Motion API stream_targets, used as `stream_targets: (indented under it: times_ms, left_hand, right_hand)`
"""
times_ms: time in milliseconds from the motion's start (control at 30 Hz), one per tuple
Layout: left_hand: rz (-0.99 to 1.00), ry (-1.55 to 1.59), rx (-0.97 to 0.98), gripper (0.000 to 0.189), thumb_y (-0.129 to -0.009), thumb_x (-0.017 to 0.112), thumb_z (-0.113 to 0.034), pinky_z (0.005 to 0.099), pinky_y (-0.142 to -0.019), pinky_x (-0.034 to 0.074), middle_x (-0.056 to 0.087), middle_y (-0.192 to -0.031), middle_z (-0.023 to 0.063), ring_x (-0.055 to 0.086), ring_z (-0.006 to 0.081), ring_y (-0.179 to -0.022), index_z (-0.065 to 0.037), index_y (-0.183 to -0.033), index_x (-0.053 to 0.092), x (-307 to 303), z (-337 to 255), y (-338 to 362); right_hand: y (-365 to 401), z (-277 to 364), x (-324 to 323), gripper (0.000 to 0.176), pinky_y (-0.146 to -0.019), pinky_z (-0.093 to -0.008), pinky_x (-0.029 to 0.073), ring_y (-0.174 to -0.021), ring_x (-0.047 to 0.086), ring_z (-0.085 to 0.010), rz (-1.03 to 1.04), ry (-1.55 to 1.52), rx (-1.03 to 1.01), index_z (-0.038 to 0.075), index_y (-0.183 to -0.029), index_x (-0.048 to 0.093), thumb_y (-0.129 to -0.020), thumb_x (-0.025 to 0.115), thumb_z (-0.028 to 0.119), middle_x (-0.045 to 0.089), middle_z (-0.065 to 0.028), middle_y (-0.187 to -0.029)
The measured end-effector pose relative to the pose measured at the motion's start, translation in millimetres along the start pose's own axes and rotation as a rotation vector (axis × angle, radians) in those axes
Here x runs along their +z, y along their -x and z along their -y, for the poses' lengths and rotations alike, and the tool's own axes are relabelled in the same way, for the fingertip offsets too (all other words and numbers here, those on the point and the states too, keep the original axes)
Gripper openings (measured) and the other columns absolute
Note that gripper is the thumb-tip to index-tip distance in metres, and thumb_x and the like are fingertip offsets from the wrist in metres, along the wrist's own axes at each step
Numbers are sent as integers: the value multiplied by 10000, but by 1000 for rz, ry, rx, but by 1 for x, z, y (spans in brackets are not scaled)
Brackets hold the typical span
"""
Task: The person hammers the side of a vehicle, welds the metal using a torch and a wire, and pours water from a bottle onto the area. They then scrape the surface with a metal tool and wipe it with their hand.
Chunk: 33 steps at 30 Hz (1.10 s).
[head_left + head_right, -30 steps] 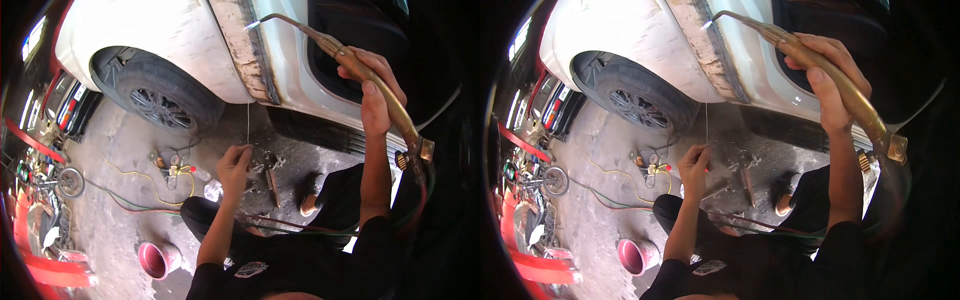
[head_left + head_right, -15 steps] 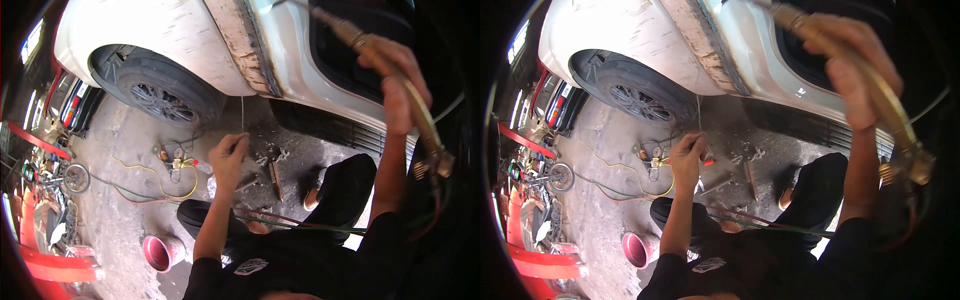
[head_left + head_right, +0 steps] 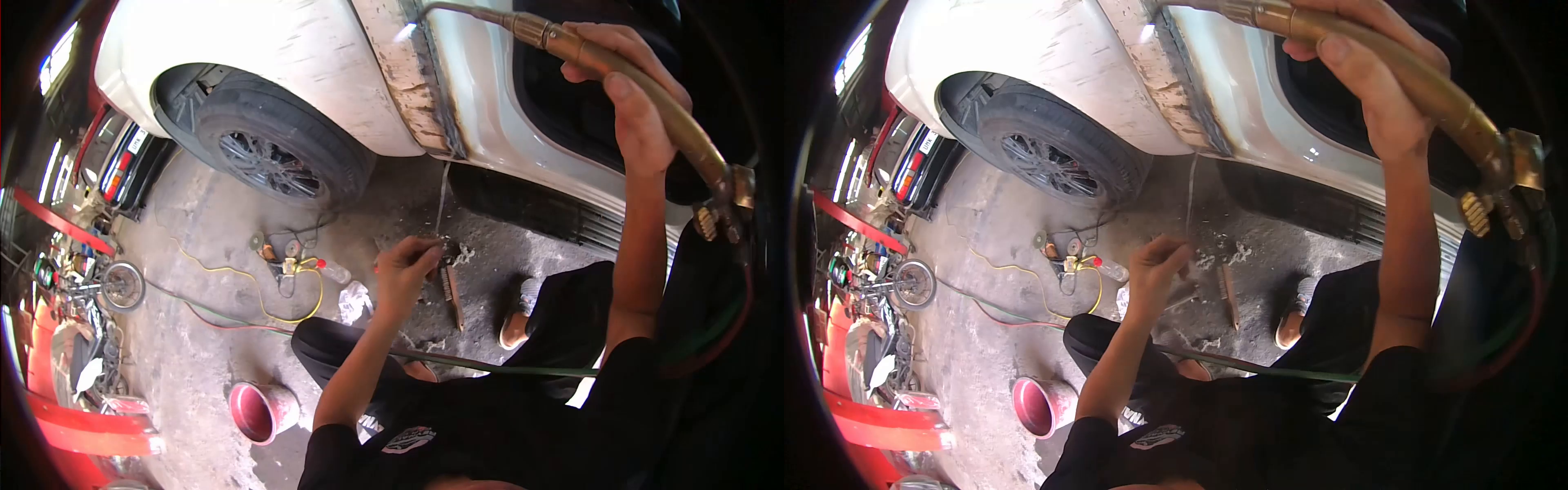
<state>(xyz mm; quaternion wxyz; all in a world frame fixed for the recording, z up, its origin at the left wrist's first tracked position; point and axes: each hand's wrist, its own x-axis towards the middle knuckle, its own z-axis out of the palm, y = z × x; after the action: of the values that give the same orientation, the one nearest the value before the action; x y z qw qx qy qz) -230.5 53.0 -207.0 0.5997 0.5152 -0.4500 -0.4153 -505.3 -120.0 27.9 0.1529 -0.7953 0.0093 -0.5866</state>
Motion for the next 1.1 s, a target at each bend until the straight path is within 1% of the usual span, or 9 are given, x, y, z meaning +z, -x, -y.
stream_targets:
  times_ms: [67, 167, 367, 433, 500, 600, 700, 767, 1100]
  left_hand:
    - [-142, 24, -128, 127, -982, 707, -107, 230, -592, 456, 648, -737, -7, 585, 66, -645, 2, -1033, 748, -11, 9, 11]
    - [-198, 79, -88, 124, -975, 706, -74, 251, -610, 452, 667, -803, 32, 589, 101, -672, 36, -1014, 749, -26, 4, 24]
    - [-186, 11, -98, 153, -977, 714, -86, 255, -626, 443, 665, -801, 27, 572, 96, -674, 51, -1036, 750, -19, 17, 26]
    - [-196, -60, -110, 154, -979, 714, -89, 255, -629, 442, 663, -800, 23, 567, 93, -670, 49, -1036, 749, -9, 14, 14]
    - [-206, -161, 50, 114, -959, 727, -80, 240, -595, 445, 649, -748, -15, 567, 64, -649, 12, -1018, 760, 2, 3, -1]
    - [-260, -268, 143, 107, -963, 715, -55, 241, -570, 440, 658, -769, 7, 583, 68, -653, 34, -1004, 756, 5, -27, -22]
    - [-205, -169, 231, 146, -987, 701, -88, 236, -574, 429, 637, -778, 5, 565, 75, -652, 40, -1048, 739, -3, -37, -46]
    - [-199, -131, 227, 149, -984, 701, -87, 241, -554, 443, 623, -771, 11, 564, 78, -625, 44, -1038, 746, 2, -51, -58]
    - [-245, -21, 241, 175, -989, 711, -126, 232, -454, 387, 574, -731, -9, 503, 50, -534, 36, -1023, 766, 26, -70, -88]
  right_hand:
    - [4, 3, -6, 549, -902, -372, 572, -967, 716, -330, 87, 171, 83, -186, -1273, 601, -950, 526, 252, 639, -309, -1272]
    - [7, 6, -28, 549, -904, -376, 571, -1004, 706, -334, 118, 154, 63, -183, -1281, 599, -951, 522, 249, 632, -312, -1284]
    - [12, 5, -42, 562, -894, -378, 571, -1037, 692, -334, 51, 174, -20, -181, -1285, 594, -947, 524, 263, 622, -317, -1293]
    - [22, 9, -21, 530, -868, -373, 577, -1010, 696, -325, 82, 198, 120, -159, -1250, 625, -953, 539, 272, 636, -300, -1268]
    - [29, 3, -6, 495, -838, -352, 579, -933, 709, -291, 189, 226, 61, -128, -1208, 660, -926, 603, 275, 666, -279, -1208]
    - [32, -8, 8, 510, -827, -349, 581, -929, 710, -296, 184, 197, 53, -142, -1206, 653, -918, 592, 275, 668, -284, -1199]
    - [26, -2, 3, 525, -812, -353, 587, -929, 711, -312, 35, 181, 171, -153, -1209, 647, -914, 578, 276, 665, -290, -1211]
    - [20, -7, -8, 532, -806, -358, 590, -929, 711, -310, -24, 92, -3, -158, -1217, 643, -913, 558, 270, 662, -292, -1223]
    - [19, 2, 13, 517, -824, -373, 601, -970, 705, -340, 132, 357, 18, -157, -1211, 646, -904, 624, 258, 657, -310, -1209]
